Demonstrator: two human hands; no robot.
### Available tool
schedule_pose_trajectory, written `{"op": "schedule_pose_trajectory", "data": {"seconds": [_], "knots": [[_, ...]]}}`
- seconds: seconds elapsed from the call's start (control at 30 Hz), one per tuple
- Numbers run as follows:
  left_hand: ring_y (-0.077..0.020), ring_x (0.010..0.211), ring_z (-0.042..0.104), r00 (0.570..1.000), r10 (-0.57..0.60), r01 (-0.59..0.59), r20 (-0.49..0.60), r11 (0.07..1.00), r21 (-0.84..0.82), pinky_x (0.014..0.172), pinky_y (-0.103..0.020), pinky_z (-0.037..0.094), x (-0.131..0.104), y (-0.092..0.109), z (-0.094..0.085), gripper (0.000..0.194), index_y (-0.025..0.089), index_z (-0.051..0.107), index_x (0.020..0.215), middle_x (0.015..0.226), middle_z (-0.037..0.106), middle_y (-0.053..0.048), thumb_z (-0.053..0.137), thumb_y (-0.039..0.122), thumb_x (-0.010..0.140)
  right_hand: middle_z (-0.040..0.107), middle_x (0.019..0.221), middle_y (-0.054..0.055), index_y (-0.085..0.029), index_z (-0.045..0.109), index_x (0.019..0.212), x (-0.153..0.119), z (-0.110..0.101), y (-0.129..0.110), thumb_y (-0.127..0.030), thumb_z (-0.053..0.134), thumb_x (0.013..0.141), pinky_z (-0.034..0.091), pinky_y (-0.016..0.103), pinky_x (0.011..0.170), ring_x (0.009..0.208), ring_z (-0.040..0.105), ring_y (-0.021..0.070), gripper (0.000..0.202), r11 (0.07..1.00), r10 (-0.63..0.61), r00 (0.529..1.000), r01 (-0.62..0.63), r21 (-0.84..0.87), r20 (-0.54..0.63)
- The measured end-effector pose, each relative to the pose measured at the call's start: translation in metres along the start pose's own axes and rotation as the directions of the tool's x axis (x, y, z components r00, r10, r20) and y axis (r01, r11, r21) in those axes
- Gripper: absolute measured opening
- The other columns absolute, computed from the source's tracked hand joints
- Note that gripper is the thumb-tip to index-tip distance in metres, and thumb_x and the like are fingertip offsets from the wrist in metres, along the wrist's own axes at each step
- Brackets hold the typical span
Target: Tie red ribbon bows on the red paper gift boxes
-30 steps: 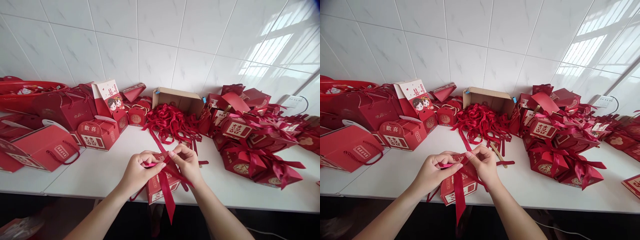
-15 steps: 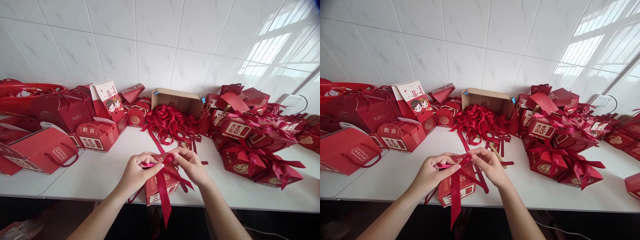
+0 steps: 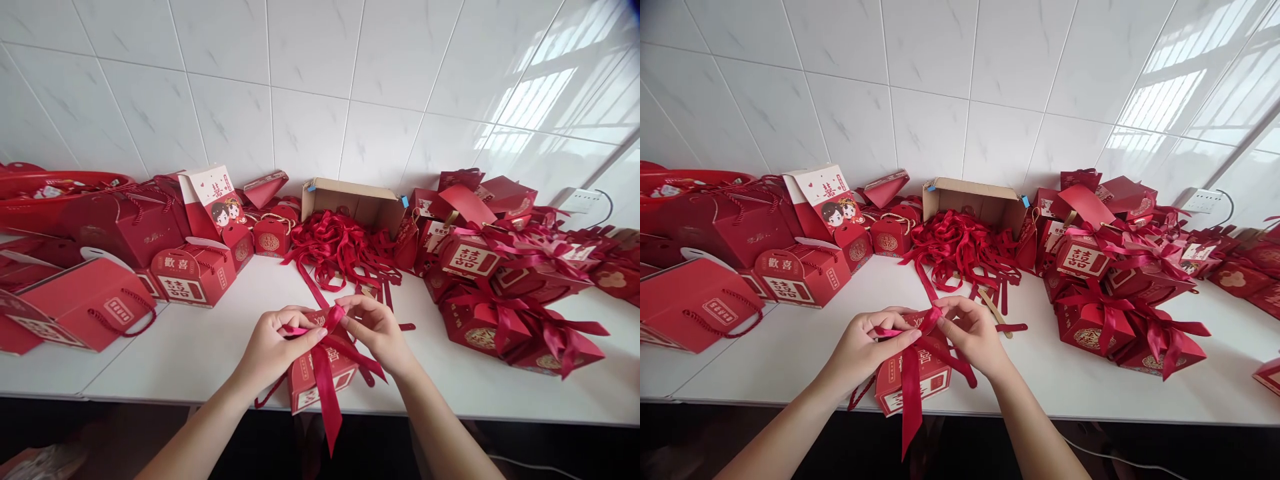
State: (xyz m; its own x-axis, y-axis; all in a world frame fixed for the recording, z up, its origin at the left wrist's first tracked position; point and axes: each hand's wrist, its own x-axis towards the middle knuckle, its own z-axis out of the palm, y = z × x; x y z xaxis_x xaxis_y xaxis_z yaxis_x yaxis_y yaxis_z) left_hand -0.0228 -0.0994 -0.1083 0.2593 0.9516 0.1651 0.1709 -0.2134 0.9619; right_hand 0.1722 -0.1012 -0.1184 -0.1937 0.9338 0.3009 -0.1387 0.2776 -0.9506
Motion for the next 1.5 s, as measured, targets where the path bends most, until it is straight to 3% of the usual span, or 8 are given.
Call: {"op": "schedule_pose_trajectory", "data": {"seconds": [0.2, 0.33, 0.5, 0.6, 0.73, 1.07, 1.27, 1.5], "knots": [[-0.0269, 0.111, 0.061, 1.000, -0.003, 0.003, 0.011, 1.000, 0.025, 0.085, -0.031, 0.048, 0.001, 0.001, 0.001, 0.037, 0.022, 0.043, 0.051, 0.084, 0.073, -0.007, 0.071, 0.034, 0.072, 0.054, 0.070, -0.002, -0.021, 0.066, 0.104, 0.001, 0.004, 0.000, -0.027, 0.065, 0.084, 0.039, 0.021, 0.054, 0.060, 0.047, 0.0087, 0.021, 0.998, 0.023, 0.999, -0.022, -0.059, 0.022], [-0.0261, 0.101, 0.064, 0.999, 0.008, -0.009, 0.032, 0.999, 0.046, 0.080, -0.031, 0.047, 0.002, 0.002, 0.000, 0.036, 0.021, 0.045, 0.052, 0.082, 0.072, -0.006, 0.070, 0.033, 0.073, 0.056, 0.071, -0.001, -0.018, 0.059, 0.090, 0.004, 0.009, -0.003, -0.028, 0.062, 0.084, 0.040, 0.023, 0.058, 0.064, 0.050, 0.0108, 0.011, 0.992, 0.019, 0.999, -0.014, -0.128, 0.034], [-0.0262, 0.100, 0.063, 0.998, 0.033, -0.036, 0.050, 0.998, 0.055, 0.080, -0.031, 0.045, 0.002, 0.001, -0.001, 0.034, 0.021, 0.045, 0.052, 0.071, 0.066, -0.004, 0.069, 0.030, 0.075, 0.054, 0.066, -0.003, -0.020, 0.053, 0.086, 0.006, 0.009, -0.004, -0.020, 0.058, 0.083, 0.039, 0.023, 0.054, 0.060, 0.049, 0.0112, 0.006, 0.936, -0.115, 0.992, 0.127, -0.327, 0.057], [-0.0259, 0.099, 0.062, 0.998, 0.045, -0.048, 0.053, 0.997, 0.059, 0.080, -0.031, 0.045, 0.002, -0.001, -0.001, 0.033, 0.021, 0.045, 0.053, 0.065, 0.061, -0.002, 0.068, 0.030, 0.075, 0.055, 0.067, -0.003, -0.022, 0.054, 0.088, 0.004, 0.006, 0.000, -0.018, 0.057, 0.084, 0.039, 0.023, 0.052, 0.057, 0.049, 0.0111, 0.006, 0.830, -0.287, 0.954, 0.295, -0.473, 0.093], [-0.0247, 0.095, 0.061, 0.997, 0.046, -0.049, 0.062, 0.997, 0.056, 0.079, -0.031, 0.044, 0.002, 0.000, -0.001, 0.033, 0.021, 0.045, 0.054, 0.062, 0.055, 0.000, 0.067, 0.029, 0.076, 0.060, 0.073, 0.000, -0.023, 0.053, 0.089, 0.001, 0.005, 0.006, -0.013, 0.054, 0.084, 0.041, 0.024, 0.052, 0.059, 0.051, 0.0114, 0.011, 0.657, -0.495, 0.861, 0.458, -0.599, 0.116], [-0.0192, 0.077, 0.055, 0.998, 0.033, -0.037, 0.052, 0.997, 0.072, 0.068, -0.028, 0.040, 0.002, 0.005, 0.000, 0.031, 0.020, 0.046, 0.055, 0.063, 0.048, 0.001, 0.067, 0.032, 0.076, 0.058, 0.069, -0.001, -0.024, 0.054, 0.092, -0.002, 0.011, 0.007, -0.007, 0.049, 0.082, 0.042, 0.025, 0.054, 0.060, 0.052, 0.0135, 0.021, 0.545, -0.601, 0.796, 0.477, -0.690, 0.075], [-0.0158, 0.071, 0.054, 0.998, -0.016, 0.011, 0.066, 0.998, 0.069, 0.066, -0.026, 0.042, 0.004, 0.010, 0.000, 0.031, 0.017, 0.050, 0.055, 0.074, 0.057, -0.001, 0.070, 0.033, 0.072, 0.060, 0.069, 0.003, -0.024, 0.068, 0.099, 0.004, 0.003, 0.004, -0.011, 0.051, 0.082, 0.043, 0.025, 0.056, 0.060, 0.054, 0.0153, 0.027, 0.473, -0.502, 0.843, 0.455, -0.754, 0.194], [-0.0147, 0.066, 0.051, 0.999, 0.023, -0.027, 0.048, 0.996, 0.080, 0.064, -0.026, 0.042, 0.002, 0.008, 0.000, 0.035, 0.018, 0.046, 0.052, 0.064, 0.051, 0.002, 0.069, 0.033, 0.073, 0.059, 0.054, -0.002, -0.021, 0.066, 0.076, 0.003, 0.008, 0.003, -0.012, 0.050, 0.075, 0.040, 0.022, 0.046, 0.047, 0.051, 0.0115, 0.018, 0.596, -0.464, 0.886, 0.303, -0.744, -0.012]]}}
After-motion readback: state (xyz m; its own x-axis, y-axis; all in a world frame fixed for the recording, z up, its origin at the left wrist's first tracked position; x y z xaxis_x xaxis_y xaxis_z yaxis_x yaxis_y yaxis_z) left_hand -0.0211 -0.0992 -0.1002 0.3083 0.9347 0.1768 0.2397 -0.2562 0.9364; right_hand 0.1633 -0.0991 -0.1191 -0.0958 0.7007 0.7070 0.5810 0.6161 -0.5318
